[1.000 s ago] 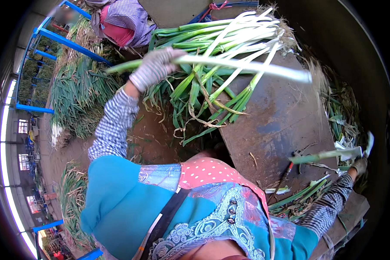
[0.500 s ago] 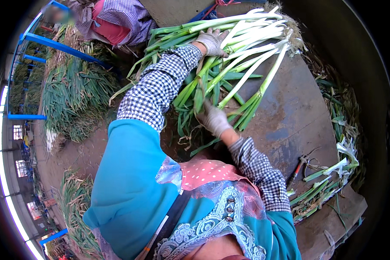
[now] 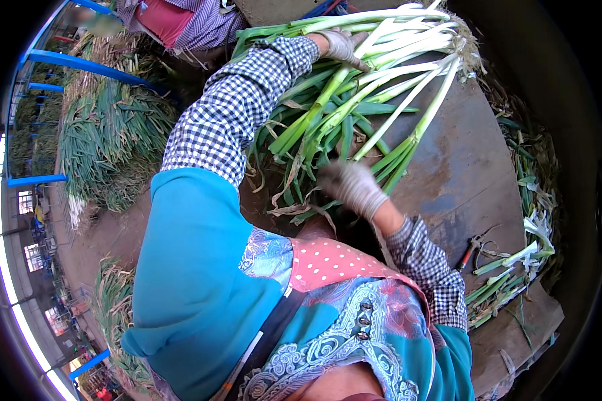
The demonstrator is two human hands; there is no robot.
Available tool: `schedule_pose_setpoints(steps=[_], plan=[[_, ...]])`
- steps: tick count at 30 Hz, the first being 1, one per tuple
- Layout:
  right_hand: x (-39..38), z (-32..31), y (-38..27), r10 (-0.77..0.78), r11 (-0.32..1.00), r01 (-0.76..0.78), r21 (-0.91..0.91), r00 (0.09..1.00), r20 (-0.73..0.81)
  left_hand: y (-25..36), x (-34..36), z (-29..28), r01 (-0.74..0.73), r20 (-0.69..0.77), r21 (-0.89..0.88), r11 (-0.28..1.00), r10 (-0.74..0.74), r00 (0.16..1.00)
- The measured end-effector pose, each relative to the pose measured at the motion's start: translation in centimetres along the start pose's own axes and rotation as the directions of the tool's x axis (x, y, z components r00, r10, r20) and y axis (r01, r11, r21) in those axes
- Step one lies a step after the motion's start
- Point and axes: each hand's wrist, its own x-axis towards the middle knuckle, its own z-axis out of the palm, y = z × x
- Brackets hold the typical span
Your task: The person trims and sorts leeks using a tool, then stacks the trimmed leeks on a work surface.
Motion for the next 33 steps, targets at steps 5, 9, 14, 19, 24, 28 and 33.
schedule_pose_setpoints(steps=[5, 9, 14, 19, 24, 28, 33], plan=[[1.5, -1.8, 0.5, 0.066, 0.959, -0.072, 0.275, 0.997, 0.031, 2.3, 1.9, 2.3, -0.261, -0.254, 0.073, 0.963, 0.271, 0.929], [-6.4, 1.4, 4.0, 0.073, 0.930, 0.046, 0.364, 0.949, -0.306, 0.7, -1.5, 3.4, -0.248, -0.469, 0.062, 0.967, 0.248, 0.848], [-27.0, -1.0, 16.4, 0.673, 0.704, -0.286, 0.650, -0.025, -0.740, 1.7, 0.7, 2.6, 0.081, -0.209, 0.150, 0.985, -0.048, 0.977], [-38.7, 1.0, 23.3, 0.514, 0.257, -0.934, 0.247, -0.085, -0.854, 19.0, -4.9, 4.6, -0.424, -0.498, -0.136, 0.896, 0.308, 0.811], [-37.0, 1.4, 21.1, 0.589, 0.387, -0.884, 0.263, 0.018, -0.808, 40.9, -17.8, 16.5, -0.868, -0.100, -0.378, 0.322, 0.918, 0.384], [-35.4, 2.0, 20.9, 0.747, 0.309, -0.945, 0.110, 0.170, -0.643, 49.0, -23.2, 24.3, -0.948, -0.055, -0.315, -0.048, 0.998, -0.032], [-37.6, 1.9, 19.7, 0.857, 0.258, -0.868, 0.424, 0.003, -0.515, 53.3, -25.1, 29.0, -0.990, 0.208, -0.055, -0.132, 0.968, -0.140]])
